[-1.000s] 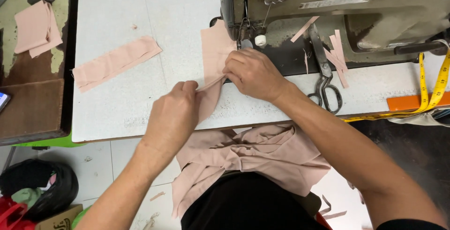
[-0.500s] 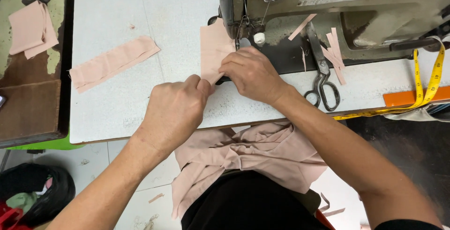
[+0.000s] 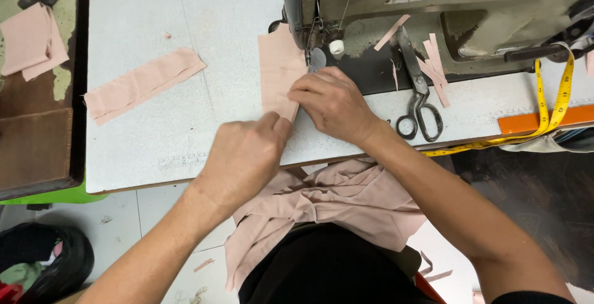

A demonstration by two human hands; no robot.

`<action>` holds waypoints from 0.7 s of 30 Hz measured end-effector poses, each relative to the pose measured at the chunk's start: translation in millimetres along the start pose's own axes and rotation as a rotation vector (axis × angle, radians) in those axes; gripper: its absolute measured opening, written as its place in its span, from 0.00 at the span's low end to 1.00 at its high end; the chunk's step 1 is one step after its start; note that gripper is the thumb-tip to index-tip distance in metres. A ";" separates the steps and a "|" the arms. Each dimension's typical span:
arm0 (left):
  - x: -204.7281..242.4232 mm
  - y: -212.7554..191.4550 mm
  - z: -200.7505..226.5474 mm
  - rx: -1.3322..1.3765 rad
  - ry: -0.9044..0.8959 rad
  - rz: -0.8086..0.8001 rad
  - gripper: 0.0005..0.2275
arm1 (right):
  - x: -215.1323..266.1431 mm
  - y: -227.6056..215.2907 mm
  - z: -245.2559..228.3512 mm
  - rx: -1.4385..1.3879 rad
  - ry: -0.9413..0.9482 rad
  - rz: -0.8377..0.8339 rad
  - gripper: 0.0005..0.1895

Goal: Sewing strips of elastic fabric and cutting them into smaller segments using an industrial sewing machine and scissors.

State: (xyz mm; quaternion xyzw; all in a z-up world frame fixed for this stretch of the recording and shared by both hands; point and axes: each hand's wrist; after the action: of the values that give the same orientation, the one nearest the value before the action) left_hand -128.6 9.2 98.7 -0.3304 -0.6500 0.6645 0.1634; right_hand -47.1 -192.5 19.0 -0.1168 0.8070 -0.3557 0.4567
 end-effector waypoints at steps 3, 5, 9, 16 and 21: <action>-0.1 10.2 9.2 -0.025 0.111 0.007 0.05 | 14.5 -0.5 -22.7 0.001 -0.087 0.075 0.04; 2.9 21.0 10.8 0.056 0.111 0.005 0.05 | 40.1 4.4 -33.4 0.036 -0.099 0.077 0.06; -12.6 12.3 0.1 0.590 0.012 -0.026 0.11 | 68.4 3.9 -55.3 0.007 0.025 0.016 0.07; -40.1 103.6 -35.9 0.429 -0.024 0.213 0.16 | 65.3 -4.7 -73.7 -0.010 0.087 0.109 0.06; -37.1 99.0 -34.0 0.358 -0.015 0.141 0.18 | 75.9 -5.6 -73.3 -0.005 0.157 0.081 0.07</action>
State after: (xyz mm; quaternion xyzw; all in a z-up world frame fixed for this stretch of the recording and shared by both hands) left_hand -58.4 0.8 13.0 -0.3356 -0.4982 0.7817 0.1677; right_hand -150.2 -201.2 -2.6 -0.0568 0.8453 -0.3430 0.4058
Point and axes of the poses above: each hand's wrist, its own x-axis away from the middle knuckle, its own y-axis out of the palm, z = x × y, and after that the axes turned 1 degree about y, right-handed
